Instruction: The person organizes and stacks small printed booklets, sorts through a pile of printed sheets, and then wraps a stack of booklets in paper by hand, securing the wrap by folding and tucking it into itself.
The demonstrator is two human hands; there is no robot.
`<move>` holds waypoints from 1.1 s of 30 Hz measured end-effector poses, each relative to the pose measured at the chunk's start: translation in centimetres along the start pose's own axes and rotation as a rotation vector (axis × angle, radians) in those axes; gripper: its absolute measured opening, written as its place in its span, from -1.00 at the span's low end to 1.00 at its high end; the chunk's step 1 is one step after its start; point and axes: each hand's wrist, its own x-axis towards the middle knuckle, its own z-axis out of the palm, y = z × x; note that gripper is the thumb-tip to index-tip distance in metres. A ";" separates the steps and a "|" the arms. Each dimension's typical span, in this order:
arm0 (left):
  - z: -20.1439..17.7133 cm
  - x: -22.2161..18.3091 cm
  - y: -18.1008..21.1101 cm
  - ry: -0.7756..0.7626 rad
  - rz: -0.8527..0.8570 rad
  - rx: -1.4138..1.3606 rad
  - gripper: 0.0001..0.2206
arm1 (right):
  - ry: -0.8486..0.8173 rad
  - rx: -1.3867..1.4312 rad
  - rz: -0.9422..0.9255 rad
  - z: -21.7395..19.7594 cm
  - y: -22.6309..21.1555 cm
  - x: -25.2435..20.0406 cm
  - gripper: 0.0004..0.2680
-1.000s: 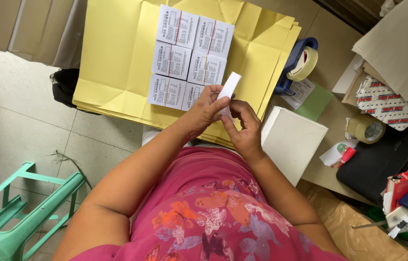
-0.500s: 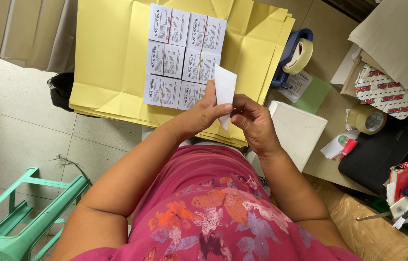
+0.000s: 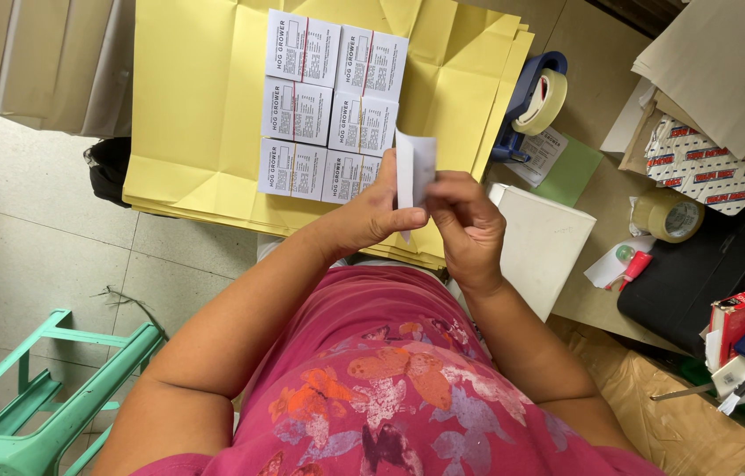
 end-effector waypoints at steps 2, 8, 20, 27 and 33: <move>0.4 0.1 0.6 -0.002 0.006 -0.026 -0.23 | -0.014 0.028 0.041 0.2 -0.2 0.5 -0.92; 0.7 0.3 2.4 -0.033 0.021 0.113 -0.17 | -0.038 0.186 0.126 -0.5 1.1 0.5 -0.68; 0.0 0.2 2.0 0.039 0.033 0.551 0.12 | 0.088 -0.270 0.096 -2.8 -0.9 1.8 -0.87; -4.9 -1.0 1.3 0.575 -0.094 0.572 -0.20 | 0.553 -1.080 0.026 -20.7 6.5 2.3 -0.81; -7.7 -2.1 2.9 0.956 -0.197 0.573 -0.52 | 0.513 -1.550 0.218 -30.1 17.4 2.3 -0.83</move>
